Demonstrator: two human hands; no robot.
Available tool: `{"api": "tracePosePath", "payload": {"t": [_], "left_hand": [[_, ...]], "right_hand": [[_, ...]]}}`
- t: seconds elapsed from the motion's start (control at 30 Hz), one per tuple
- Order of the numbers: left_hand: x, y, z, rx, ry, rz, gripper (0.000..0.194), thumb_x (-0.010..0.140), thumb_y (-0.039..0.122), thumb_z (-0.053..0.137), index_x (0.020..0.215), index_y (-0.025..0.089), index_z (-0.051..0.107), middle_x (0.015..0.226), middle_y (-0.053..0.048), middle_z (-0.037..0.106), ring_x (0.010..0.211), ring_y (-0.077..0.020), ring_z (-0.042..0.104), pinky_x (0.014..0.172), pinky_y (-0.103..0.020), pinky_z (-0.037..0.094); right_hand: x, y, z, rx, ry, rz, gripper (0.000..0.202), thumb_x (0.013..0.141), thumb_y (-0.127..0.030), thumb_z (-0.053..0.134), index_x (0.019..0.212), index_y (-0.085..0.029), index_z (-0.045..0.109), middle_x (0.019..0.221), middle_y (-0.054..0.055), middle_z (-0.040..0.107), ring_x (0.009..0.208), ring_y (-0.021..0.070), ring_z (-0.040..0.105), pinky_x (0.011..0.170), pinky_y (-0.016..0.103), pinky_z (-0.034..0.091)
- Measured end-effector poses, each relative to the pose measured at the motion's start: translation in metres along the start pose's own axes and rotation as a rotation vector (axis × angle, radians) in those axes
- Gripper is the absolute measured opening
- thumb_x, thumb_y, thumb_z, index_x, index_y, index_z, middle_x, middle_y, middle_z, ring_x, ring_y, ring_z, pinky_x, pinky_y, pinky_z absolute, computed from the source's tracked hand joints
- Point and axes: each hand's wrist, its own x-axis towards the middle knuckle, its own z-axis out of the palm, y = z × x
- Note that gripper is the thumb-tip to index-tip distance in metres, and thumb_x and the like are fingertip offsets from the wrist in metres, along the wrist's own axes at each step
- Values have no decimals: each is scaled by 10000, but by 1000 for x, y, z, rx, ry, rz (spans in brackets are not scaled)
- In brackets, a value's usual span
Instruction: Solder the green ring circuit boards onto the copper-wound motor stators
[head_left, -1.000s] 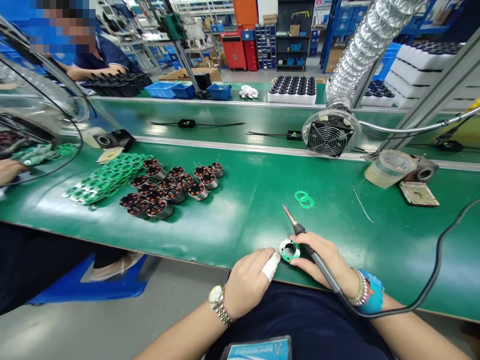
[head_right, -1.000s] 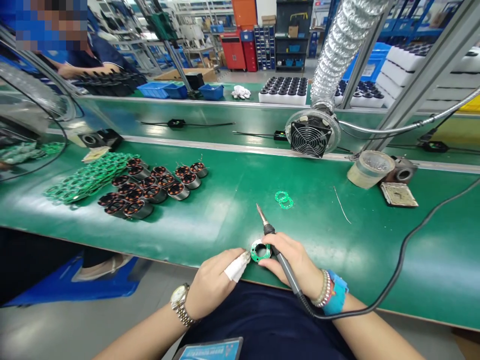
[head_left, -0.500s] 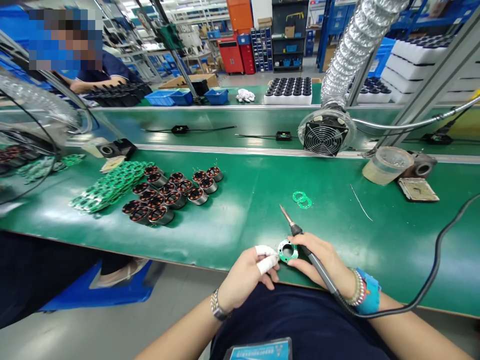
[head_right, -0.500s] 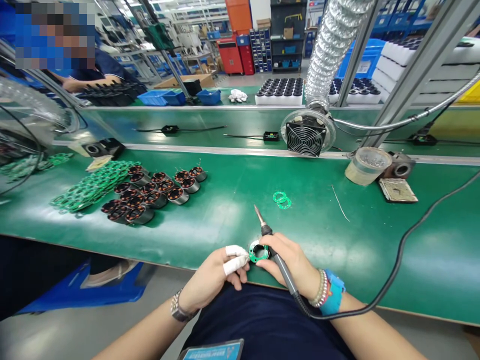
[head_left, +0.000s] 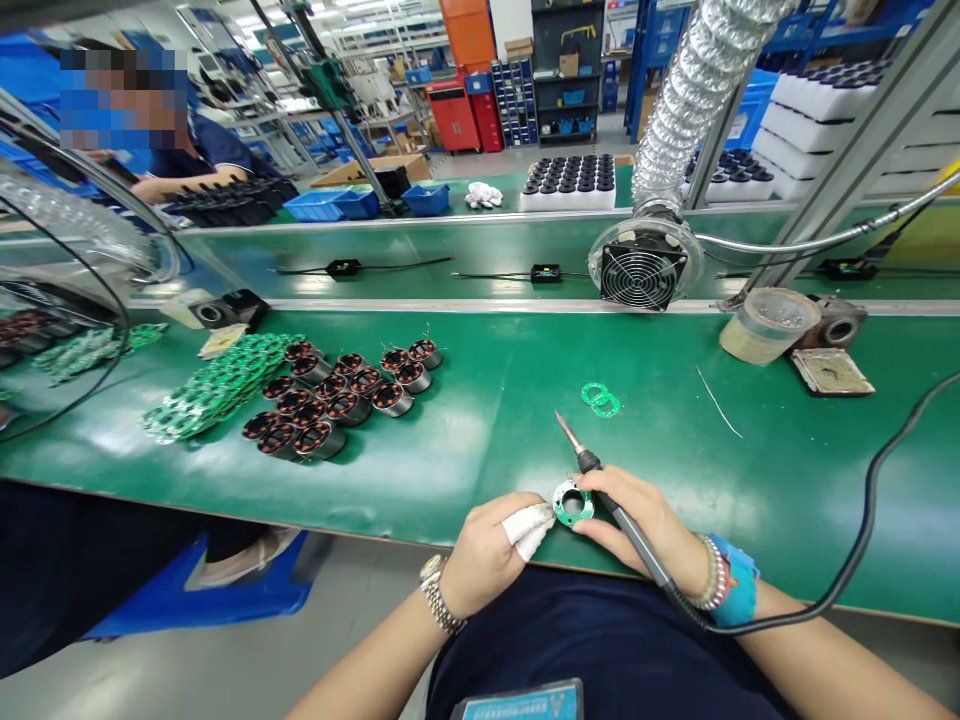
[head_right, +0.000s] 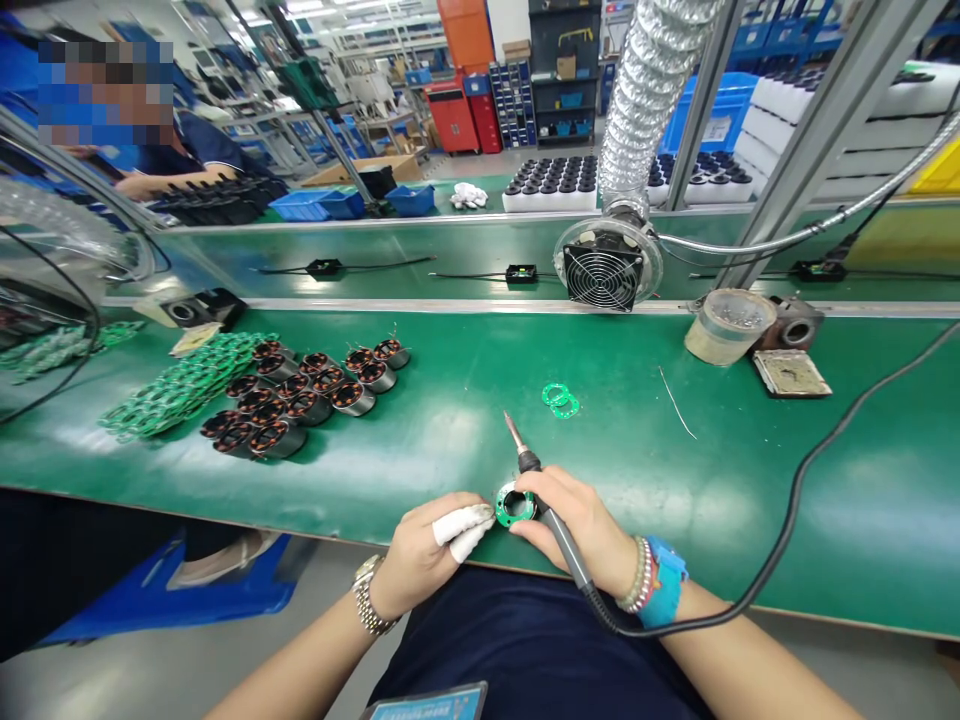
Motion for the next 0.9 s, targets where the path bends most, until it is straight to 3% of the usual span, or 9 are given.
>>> {"api": "tracePosePath", "payload": {"t": [0.1,0.2,0.27,0.4,0.5,0.6,0.73,0.83,0.9], "left_hand": [[8,8,6,-48,39,-119,98,783,136,520,735,160,602,719,-56,627,646,-140,595,604,-239,493],[12,16,18,-139,170,-346,131,749,140,527,623,167,505,590,4,520,492,-100,513,463,-200,450],[10,20,26,-128,263,-406,137,754,142,528,624,165,493,582,14,499,473,-93,502,444,-194,447],[-9,20,35,147,334,-153,115,799,97,494,859,128,587,763,-67,613,679,-149,601,625,-249,518],[-23,19,34,330,266,51,319,797,26,432,1094,85,534,966,-144,634,886,-208,609,756,-300,523],[-25,19,24,435,152,91,385,794,18,398,1156,89,509,1032,-159,626,978,-267,582,777,-366,524],[-6,14,6,223,-25,-40,353,812,153,511,1165,158,507,1137,-134,583,1062,-261,547,876,-401,494],[10,7,3,4,-101,-162,616,738,301,650,1276,150,389,1262,-157,503,1139,-263,505,940,-415,458],[16,4,7,-89,-130,-221,667,729,340,660,1299,159,364,1279,-150,500,1153,-258,499,959,-423,440]], "right_hand": [[-1,0,1,3,7,-4,265,820,-206,597,1068,-187,504,901,56,571,783,161,565,706,276,479],[-2,1,4,-11,26,-10,268,821,-200,594,1072,-191,499,889,51,554,758,155,547,686,270,474],[-3,1,6,-28,47,-7,272,823,-196,588,1078,-195,493,886,51,542,748,157,534,676,273,473],[-4,0,9,-31,50,5,283,829,-190,578,1094,-206,479,909,58,533,776,170,531,701,292,477],[-4,0,10,-19,47,-3,285,836,-189,570,1102,-210,471,921,61,534,796,176,533,714,299,479],[-4,0,10,-12,46,-4,284,838,-185,565,1105,-210,472,931,63,538,807,176,538,727,303,482],[-3,1,10,0,53,12,288,822,-199,590,1090,-206,485,915,57,552,787,172,555,718,301,492],[-3,2,7,17,65,40,345,786,-210,637,1095,-211,485,950,59,586,829,181,589,748,305,503],[-5,4,3,55,100,79,376,785,-182,628,1122,-215,465,1035,70,600,921,189,601,818,314,498]]}}
